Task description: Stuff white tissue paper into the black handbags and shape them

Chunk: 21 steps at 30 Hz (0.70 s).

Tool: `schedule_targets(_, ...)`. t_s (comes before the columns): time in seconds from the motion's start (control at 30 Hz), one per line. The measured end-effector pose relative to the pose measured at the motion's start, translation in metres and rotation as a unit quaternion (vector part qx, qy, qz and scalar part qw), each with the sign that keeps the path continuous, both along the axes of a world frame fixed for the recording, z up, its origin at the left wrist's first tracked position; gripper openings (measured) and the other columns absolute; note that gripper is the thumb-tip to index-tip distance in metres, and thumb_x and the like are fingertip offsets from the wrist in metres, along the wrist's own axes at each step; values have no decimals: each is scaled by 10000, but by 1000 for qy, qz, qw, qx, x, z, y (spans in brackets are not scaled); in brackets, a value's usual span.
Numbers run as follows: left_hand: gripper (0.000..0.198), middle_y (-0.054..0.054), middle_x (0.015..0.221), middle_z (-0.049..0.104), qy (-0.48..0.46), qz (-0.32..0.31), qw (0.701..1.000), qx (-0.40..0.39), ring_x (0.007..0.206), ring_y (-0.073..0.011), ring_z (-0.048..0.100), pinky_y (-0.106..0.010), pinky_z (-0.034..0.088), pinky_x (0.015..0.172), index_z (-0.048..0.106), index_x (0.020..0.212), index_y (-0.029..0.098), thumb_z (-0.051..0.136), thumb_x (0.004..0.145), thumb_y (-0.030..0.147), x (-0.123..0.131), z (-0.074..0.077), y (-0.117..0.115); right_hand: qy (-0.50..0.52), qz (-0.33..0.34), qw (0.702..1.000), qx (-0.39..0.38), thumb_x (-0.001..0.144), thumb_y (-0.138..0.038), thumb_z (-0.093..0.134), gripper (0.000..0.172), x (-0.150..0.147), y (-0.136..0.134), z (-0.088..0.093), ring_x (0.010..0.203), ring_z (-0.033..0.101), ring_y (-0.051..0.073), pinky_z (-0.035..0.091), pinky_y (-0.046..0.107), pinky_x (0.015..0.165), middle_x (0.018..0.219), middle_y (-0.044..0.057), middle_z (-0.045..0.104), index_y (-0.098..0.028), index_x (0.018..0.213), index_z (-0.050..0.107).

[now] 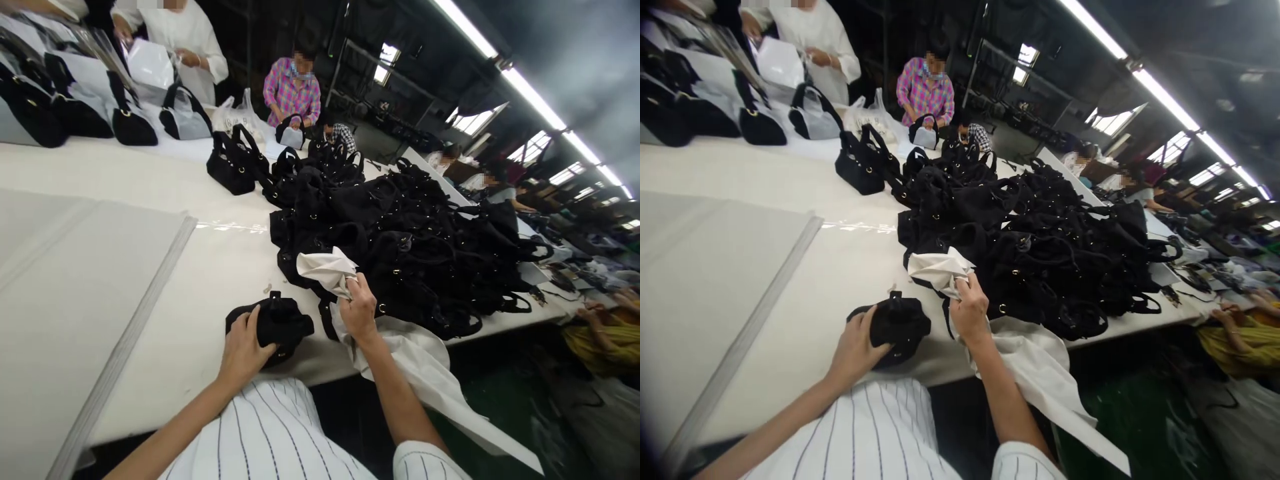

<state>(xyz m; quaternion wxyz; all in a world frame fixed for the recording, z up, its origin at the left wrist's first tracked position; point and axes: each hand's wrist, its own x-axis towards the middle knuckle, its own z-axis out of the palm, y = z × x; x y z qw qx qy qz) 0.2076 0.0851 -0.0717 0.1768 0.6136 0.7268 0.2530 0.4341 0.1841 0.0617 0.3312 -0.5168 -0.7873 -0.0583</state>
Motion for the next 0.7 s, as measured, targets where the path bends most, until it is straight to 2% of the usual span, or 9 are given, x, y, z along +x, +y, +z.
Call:
schedule_targets(0.1,680,-190,1172,547,97,-12,995,-12,1050,-326,537,-444,463,859,371,1413,92,578,809,324,2,2,14,-25,52,997,-42,782,-167,566,118,-20,0,-6,851,555,186,453,267,758,970,76,554,-191,881,626)
schedule_targets(0.17,568,-175,1083,590,118,-33,992,-19,980,-306,566,-408,463,810,439,1337,79,554,812,265,-3,-5,18,-35,87,991,-96,781,-314,658,177,-35,-1,-7,881,561,190,454,263,763,1015,75,555,-198,913,636)
schedule_targets(0.27,364,-130,1036,633,55,-12,998,3,901,-260,609,-340,463,725,514,1169,142,506,814,224,-17,-17,11,-18,117,975,-189,767,-538,691,377,-49,1,-4,891,554,183,446,253,742,1032,58,536,-207,938,633)
schedule_targets(0.33,248,-71,941,654,-26,53,998,30,806,-224,624,-311,460,687,524,1048,197,504,804,235,-29,-21,0,15,135,959,-247,839,-599,592,400,-52,8,1,851,532,162,433,250,739,973,33,508,-209,925,618)
schedule_targets(0.43,202,-1,776,635,-141,154,977,44,674,-188,610,-289,465,659,519,947,230,538,748,263,-43,-21,-15,71,225,918,-320,992,-501,355,391,-63,25,7,803,493,133,414,246,773,874,3,444,-203,881,582)
schedule_targets(0.53,231,-3,797,654,-208,192,958,44,694,-188,621,-286,483,654,534,934,232,527,706,268,-48,-22,-22,100,341,874,-332,981,-429,434,286,-89,43,2,859,487,137,405,252,834,891,3,431,-191,919,581)
schedule_targets(0.6,234,-23,816,666,-221,198,953,55,739,-212,638,-316,505,674,543,925,227,513,696,270,-48,-27,-23,113,408,840,-339,934,-387,537,216,-110,47,-8,918,496,147,402,262,878,945,13,463,-189,1001,588)
schedule_targets(0.7,189,-61,778,659,-206,198,956,72,800,-278,654,-411,534,716,535,866,221,521,687,278,-50,-37,-25,147,475,763,-412,874,-353,616,221,-131,34,-38,937,527,152,413,268,889,977,17,534,-184,1014,591)
